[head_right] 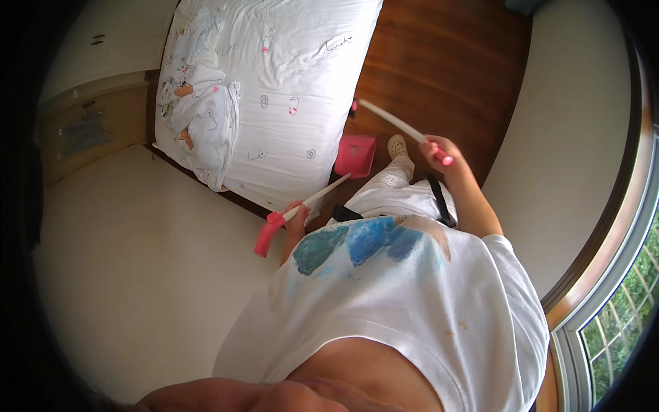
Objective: The person sweeps the floor of a bedroom using a broom and dustpan, reaching under a bed and around furniture, and opens and closes curtains.
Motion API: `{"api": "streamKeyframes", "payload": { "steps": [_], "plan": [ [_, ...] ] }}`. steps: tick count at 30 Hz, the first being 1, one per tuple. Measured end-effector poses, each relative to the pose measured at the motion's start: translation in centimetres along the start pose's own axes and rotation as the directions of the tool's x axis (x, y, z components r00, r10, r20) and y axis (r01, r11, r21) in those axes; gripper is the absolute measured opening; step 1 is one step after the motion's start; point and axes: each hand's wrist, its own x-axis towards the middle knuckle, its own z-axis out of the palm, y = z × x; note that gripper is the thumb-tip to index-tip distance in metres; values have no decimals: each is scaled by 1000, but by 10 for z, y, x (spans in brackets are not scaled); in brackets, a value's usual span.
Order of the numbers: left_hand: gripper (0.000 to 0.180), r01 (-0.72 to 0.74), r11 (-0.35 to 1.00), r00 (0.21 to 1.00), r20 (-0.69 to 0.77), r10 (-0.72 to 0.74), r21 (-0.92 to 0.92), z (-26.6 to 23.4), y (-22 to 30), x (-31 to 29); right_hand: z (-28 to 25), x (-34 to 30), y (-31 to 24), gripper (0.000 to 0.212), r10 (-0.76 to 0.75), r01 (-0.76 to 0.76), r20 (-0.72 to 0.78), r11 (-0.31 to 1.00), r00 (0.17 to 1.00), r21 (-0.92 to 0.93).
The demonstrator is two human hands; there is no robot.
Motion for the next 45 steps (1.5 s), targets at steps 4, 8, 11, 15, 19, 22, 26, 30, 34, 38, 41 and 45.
{"api": "streamKeyframes", "payload": {
  "steps": [4, 8, 11, 15, 19, 22, 26, 30, 34, 38, 41, 45],
  "plan": [
    [21, 66, 985, 991, -107, -84, -158, 10, -38, -7, -26, -81, -22, 23, -254, 254, -17, 961, 967, 111],
    [27, 236, 967, 957, -153, -248, -91, -2, -67, -6, -35, -113, -17, 18, -403, 407, -63, 910, 913, 77],
    [28, 289, 953, 942, -149, -300, -88, -2, -69, -4, -1, -105, 7, 10, -492, 483, -51, 866, 869, -125],
    [29, 302, 949, 936, -160, -313, -91, -10, -61, -9, 17, -77, 7, 21, -216, 213, 21, 972, 976, 94],
    [30, 294, 955, 950, -103, -296, -27, 8, -37, 4, 62, -18, -27, 25, -101, 100, -20, 993, 995, -55],
    [31, 278, 960, 960, -36, -276, 46, 29, -12, 13, 99, 4, -59, 21, -132, 104, -89, 959, 987, -265],
    [32, 252, 954, 959, 87, -268, 163, 76, 27, 36, 127, -10, -124, 19, -129, 125, -52, 989, 990, -76],
    [34, 194, 938, 940, 218, -261, 287, 119, 62, 62, 144, -74, -160, 21, -215, 212, 42, 974, 976, 81],
    [35, 87, 919, 902, 361, -237, 385, 167, 97, 96, 122, -155, -191, 23, -356, 324, 88, 911, 930, 257],
    [36, -70, 896, 832, 521, -191, 439, 216, 120, 134, 96, -203, -193, 23, -542, 520, -24, 792, 840, 320],
    [37, -203, 877, 755, 640, -142, 434, 252, 132, 166, 107, -206, -183, 22, -484, 454, 72, 855, 872, 251],
    [39, -369, 858, 619, 783, -59, 357, 302, 148, 213, 146, -186, -186, 26, -363, 312, 202, 918, 910, 244]
  ]
}}
